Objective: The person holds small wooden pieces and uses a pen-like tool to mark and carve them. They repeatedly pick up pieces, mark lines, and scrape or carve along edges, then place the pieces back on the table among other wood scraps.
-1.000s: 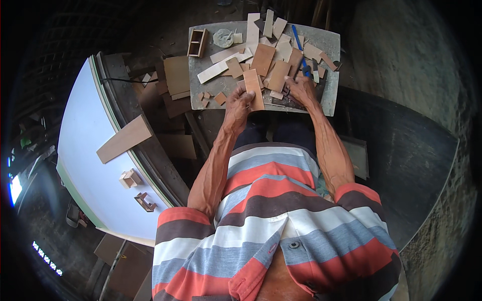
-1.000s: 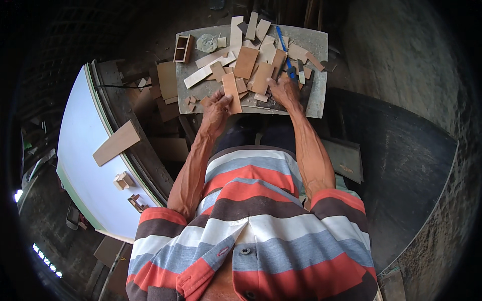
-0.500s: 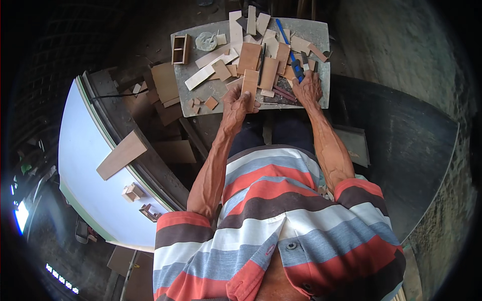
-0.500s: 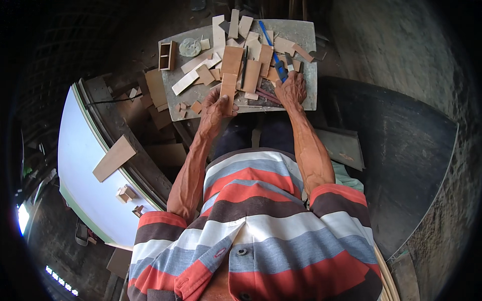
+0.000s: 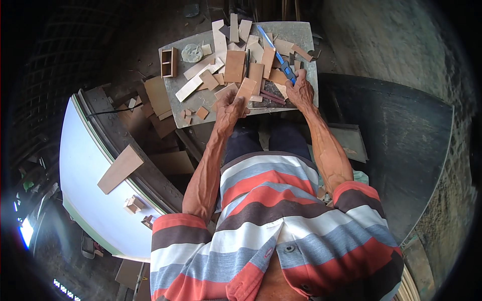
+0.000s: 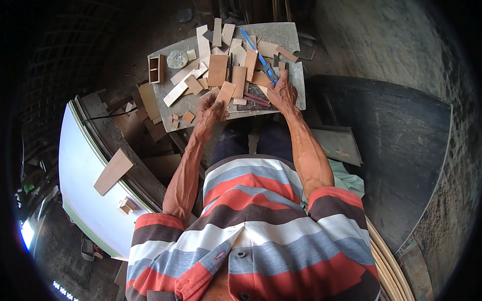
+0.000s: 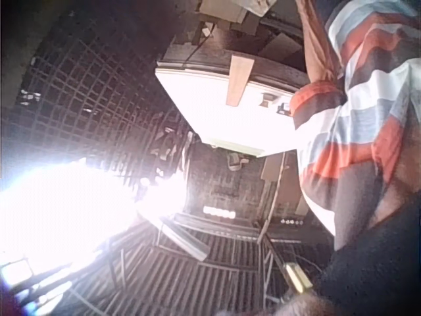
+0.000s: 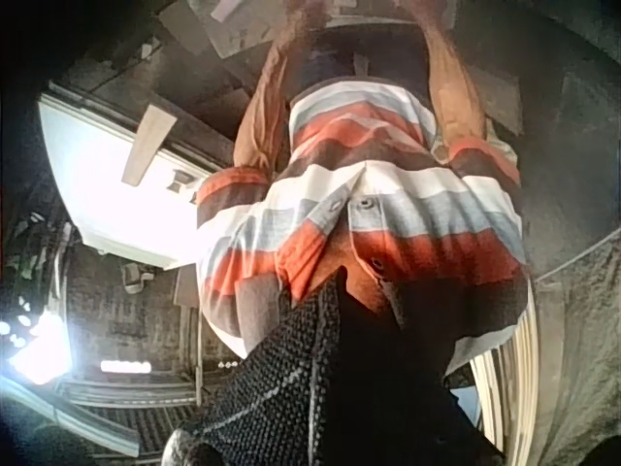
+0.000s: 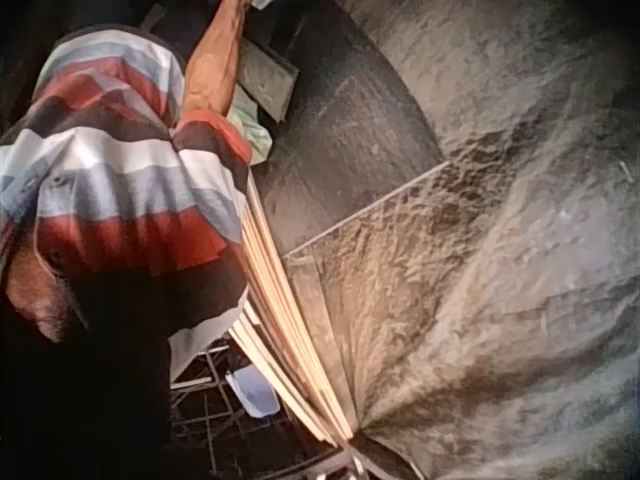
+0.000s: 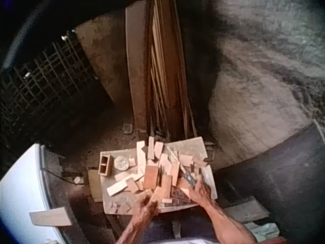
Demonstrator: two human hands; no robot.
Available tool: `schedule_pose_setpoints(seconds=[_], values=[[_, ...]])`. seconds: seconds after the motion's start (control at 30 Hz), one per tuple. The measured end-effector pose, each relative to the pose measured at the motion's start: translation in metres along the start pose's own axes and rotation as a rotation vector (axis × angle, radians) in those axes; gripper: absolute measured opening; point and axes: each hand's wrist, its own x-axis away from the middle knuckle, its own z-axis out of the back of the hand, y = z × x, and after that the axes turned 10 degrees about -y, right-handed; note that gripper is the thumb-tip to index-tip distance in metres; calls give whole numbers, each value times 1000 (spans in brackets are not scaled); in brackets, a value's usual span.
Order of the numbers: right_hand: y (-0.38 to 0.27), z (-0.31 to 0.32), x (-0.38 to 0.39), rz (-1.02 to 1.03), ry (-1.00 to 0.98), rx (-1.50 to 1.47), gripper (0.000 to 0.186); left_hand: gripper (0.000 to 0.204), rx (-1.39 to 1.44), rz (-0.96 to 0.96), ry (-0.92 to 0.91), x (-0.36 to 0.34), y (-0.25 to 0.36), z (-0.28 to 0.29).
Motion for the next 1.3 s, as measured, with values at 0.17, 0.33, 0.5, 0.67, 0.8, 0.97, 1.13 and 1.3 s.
schedule_pose_setpoints(seconds=[0.17, 0.33, 0.5, 0.67, 0.8, 0.97, 1.13, 1.3], values=[[18, 8, 15, 60, 161, -71, 41, 30, -231, -23, 88, -12, -8, -29], [64, 28, 39, 0, 194, -532, 37, 35, -473, -148, 52, -28, -21, -66], [95, 52, 102, -103, 121, -740, 37, 44, -932, -448, -43, -67, -44, -122], [116, 51, 156, -117, 78, -557, 46, 44, -1295, -597, -51, -111, -71, -167], [136, 38, 172, 19, 159, -289, 52, 40, -1425, -693, -28, -131, -88, -182], [149, 31, 174, 67, 194, -262, 53, 41, -1536, -671, -22, -141, -102, -181], [146, 41, 175, -35, 99, -312, 49, 41, -1561, -646, 1, -143, -105, -186], [151, 39, 170, -240, 15, -331, 41, 44, -1567, -675, 20, -141, -105, -190]])
